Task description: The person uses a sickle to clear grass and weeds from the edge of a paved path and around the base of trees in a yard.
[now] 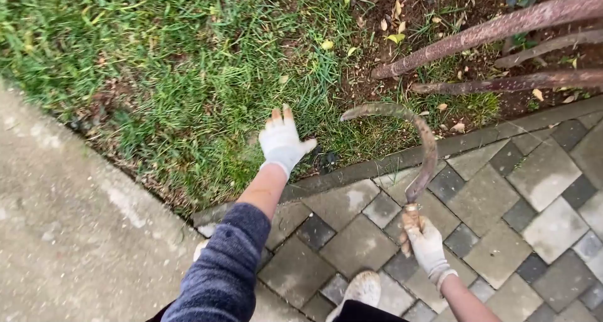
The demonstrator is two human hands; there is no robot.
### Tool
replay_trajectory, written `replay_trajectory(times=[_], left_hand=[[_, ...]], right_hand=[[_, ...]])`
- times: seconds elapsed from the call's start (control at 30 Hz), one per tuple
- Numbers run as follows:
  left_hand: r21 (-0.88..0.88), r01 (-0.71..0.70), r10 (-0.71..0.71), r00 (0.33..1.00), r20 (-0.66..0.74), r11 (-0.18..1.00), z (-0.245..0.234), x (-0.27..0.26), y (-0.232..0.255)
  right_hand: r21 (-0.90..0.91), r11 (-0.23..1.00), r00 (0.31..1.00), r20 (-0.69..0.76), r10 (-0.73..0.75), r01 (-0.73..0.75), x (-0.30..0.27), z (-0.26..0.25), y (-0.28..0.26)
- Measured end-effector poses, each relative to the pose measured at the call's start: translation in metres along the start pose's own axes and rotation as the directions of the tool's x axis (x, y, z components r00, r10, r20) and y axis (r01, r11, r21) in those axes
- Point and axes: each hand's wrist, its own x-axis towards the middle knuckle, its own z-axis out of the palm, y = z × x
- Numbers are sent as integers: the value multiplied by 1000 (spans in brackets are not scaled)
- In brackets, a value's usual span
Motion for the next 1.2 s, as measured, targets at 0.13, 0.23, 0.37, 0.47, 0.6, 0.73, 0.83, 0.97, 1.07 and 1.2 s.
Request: replay_trajectory(times=[0.13,0.23,0.37,0.47,0.6,0.73,0.83,0.97,1.07,1.2], left_hand=[[92,-13,18,998,-55,996,14,65,39],[192,-38,57,994,-93,981,23,98,57],[255,-95,158,958,-239,962,89,183,49],[130,-160,194,931,-311,978,128,209,31],[-125,-201,152,935,-320,972,117,184,14],[-395,-191,58,944,-325,899,119,187,9],[-53,-311,262,870,-417,949,131,185,0],[-185,-376,265,858,-440,908,86,154,-10],[-215,-380,226,826,-516,900,46,154,-18],[59,-342,326,813,-482,938,-19,157,8]], right_hand=[[147,986,995,43,-86,79,36,16,-8],[42,997,997,31,-64,63,45,32,-30],[-2,989,986,75,-148,149,59,63,-54],[-6,974,971,69,-227,228,43,94,-80],[46,971,966,98,-239,235,42,143,-109],[2,988,982,110,-155,156,49,224,-110],[80,994,979,188,-83,69,17,290,-72],[128,991,949,316,3,-46,-48,355,10],[233,963,953,297,62,-136,-56,372,28],[432,893,990,114,84,-126,-44,339,-35]])
